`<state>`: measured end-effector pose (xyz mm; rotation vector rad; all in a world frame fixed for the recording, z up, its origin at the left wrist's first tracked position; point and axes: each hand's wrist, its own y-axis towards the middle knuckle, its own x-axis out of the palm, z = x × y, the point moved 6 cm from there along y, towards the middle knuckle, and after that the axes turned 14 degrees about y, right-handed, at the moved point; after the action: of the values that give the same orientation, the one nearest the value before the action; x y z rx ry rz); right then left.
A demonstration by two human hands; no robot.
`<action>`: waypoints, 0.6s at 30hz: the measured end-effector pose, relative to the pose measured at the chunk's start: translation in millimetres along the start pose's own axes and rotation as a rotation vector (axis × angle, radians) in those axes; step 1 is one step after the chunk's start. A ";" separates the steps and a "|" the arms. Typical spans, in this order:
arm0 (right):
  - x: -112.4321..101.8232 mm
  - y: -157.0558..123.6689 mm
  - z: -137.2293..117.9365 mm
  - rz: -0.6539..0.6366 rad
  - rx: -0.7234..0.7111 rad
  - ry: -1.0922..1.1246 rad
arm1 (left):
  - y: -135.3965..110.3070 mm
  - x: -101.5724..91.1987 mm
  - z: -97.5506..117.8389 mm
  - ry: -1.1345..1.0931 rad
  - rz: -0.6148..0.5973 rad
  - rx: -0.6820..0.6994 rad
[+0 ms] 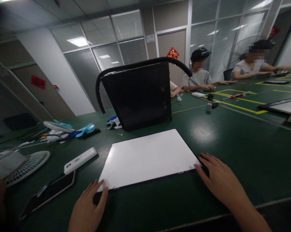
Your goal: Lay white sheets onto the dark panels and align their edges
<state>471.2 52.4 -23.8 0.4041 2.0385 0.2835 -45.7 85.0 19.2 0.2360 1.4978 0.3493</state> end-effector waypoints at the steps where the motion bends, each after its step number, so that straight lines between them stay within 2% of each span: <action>1: 0.1 0.3 -0.1 -0.004 0.003 0.003 | 0.0 -1.4 0.5 -0.006 0.002 -0.010; 4: 0.1 0.8 -0.6 -0.012 0.018 0.014 | 0.4 -5.8 2.3 -0.025 -0.017 -0.046; 9: -0.7 0.6 -2.9 -0.026 0.059 0.053 | 1.4 -15.1 4.4 -0.111 -0.131 -0.147; 14: 2.0 6.4 -2.4 -0.037 0.147 0.147 | 0.2 -19.6 -4.1 -0.263 -0.272 -0.302; 18: 2.9 12.3 1.0 -0.024 0.248 0.231 | 0.8 -15.6 -12.8 -0.426 -0.300 -0.358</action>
<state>472.7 64.9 -22.1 0.5186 2.3133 0.0633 -59.1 79.3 33.2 -0.1909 1.0095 0.2966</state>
